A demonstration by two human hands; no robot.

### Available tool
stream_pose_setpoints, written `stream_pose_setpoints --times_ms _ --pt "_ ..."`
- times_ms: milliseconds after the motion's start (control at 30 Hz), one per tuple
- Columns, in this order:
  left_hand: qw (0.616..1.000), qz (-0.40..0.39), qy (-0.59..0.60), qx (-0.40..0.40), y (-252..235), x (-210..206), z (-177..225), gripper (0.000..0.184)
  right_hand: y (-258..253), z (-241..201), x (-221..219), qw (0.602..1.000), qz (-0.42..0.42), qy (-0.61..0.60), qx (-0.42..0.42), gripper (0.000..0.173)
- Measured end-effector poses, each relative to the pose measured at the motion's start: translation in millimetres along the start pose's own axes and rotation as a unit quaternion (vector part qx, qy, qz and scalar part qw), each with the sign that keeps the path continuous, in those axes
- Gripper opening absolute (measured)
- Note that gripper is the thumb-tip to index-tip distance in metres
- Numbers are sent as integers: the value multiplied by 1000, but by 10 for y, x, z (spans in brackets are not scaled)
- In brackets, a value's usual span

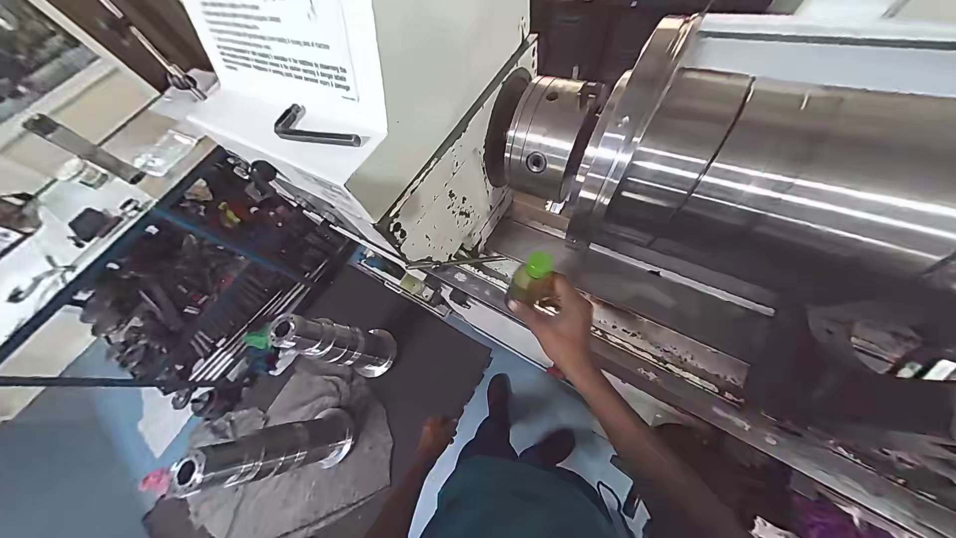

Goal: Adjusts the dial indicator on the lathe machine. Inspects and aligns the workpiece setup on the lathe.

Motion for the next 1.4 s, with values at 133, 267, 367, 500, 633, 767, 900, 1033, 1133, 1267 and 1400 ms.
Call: stream_pose_setpoints --times_ms 133,267,367,500,633,767,900,1033,1133,1267,1400 --pt "997 31 61 -20 229 27 -313 35 -434 192 -737 995 -12 98 -15 51" --pt "984 101 146 30 511 178 -915 33 -751 250 -966 981 -40 179 -69 48" --pt "970 138 180 83 718 283 -1410 33 -707 268 -979 972 -47 223 -53 44" --pt "985 117 65 113 697 436 -1871 33 -723 204 -992 965 -59 246 -74 50" --pt "991 46 -94 89 409 722 -1728 38 -550 189 -880 965 -37 228 -127 71" --pt "993 -19 -116 29 -161 807 -968 37 228 184 -451 976 10 189 -106 64" --pt "994 -56 -89 11 -812 746 -270 42 1686 587 105 955 84 245 -144 40" --pt "933 -245 -263 2 -855 44 667 43 2899 1169 703 853 235 234 -402 46" --pt "811 -436 -384 -69 -512 -842 1193 39 3103 1460 1153 789 269 255 -490 63" --pt "664 -582 -418 -214 433 -2089 1594 37 2754 1965 1394 804 207 291 -477 67" --pt "709 -550 -373 -238 1342 -2957 1711 36 2587 2160 1497 782 219 312 -494 37"
Point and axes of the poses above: each hand's wrist, its own y-axis away from the middle knuckle, its own x-axis out of the back of the hand, z = x × y, the point moved 5 cm from there along -y, towards the middle knuckle, and after that the axes turned 15 degrees about y, right-handed, at the moved point
